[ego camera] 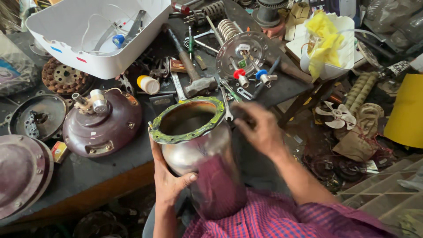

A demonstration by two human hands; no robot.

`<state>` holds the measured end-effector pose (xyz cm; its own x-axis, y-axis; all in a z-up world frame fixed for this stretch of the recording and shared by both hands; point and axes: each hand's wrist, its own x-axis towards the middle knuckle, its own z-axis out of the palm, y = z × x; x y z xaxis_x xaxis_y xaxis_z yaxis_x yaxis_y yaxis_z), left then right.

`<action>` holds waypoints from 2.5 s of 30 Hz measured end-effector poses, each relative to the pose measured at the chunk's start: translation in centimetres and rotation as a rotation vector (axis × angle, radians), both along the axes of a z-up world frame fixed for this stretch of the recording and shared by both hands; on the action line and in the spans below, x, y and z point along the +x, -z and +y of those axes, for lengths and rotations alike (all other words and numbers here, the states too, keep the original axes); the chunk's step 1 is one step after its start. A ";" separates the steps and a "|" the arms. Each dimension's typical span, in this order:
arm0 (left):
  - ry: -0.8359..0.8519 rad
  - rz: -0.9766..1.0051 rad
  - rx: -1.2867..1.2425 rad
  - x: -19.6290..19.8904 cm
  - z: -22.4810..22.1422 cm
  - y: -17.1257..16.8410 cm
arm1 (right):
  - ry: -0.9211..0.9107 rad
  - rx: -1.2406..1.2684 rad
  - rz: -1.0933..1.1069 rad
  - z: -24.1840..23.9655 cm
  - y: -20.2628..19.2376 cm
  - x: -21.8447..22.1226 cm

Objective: The person applies sealant to the rim of a cylindrical metal housing using a small brush, then places a circular lid with multiple protrusions onto the housing and secures it with bolts. The person handles the housing, sealant, brush, lid, and bolts during the process.

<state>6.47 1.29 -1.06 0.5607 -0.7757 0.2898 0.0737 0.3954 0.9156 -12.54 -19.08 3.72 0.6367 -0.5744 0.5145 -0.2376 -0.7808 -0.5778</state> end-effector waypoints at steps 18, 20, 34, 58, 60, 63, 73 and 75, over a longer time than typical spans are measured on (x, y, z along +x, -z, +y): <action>-0.043 -0.062 0.034 -0.6 0.0 -1.6 | -0.021 -0.632 0.211 -11.1 -3.5 2.2; -0.044 -0.054 0.023 -0.6 0.0 -1.6 | -0.030 -0.637 0.132 -12.4 -4.0 2.4; -0.022 -0.015 0.000 -0.6 0.2 -1.9 | 0.056 -0.133 -0.088 -20.2 -12.4 3.6; -0.036 -0.076 0.045 -0.3 0.4 -2.1 | -0.206 0.157 -0.101 -8.7 -15.0 5.7; -0.047 -0.089 0.057 -0.3 0.4 -2.0 | -0.251 0.179 -0.020 -8.2 -15.5 6.6; -0.036 -0.068 0.037 -0.2 0.4 -1.8 | -0.310 0.217 0.134 -7.5 -16.3 8.6; -0.024 -0.045 0.031 0.0 0.4 -1.2 | -0.384 0.340 0.578 -7.7 -18.6 17.7; -0.022 -0.054 0.023 0.1 0.4 -1.2 | -0.389 0.357 0.623 -7.7 -18.9 18.4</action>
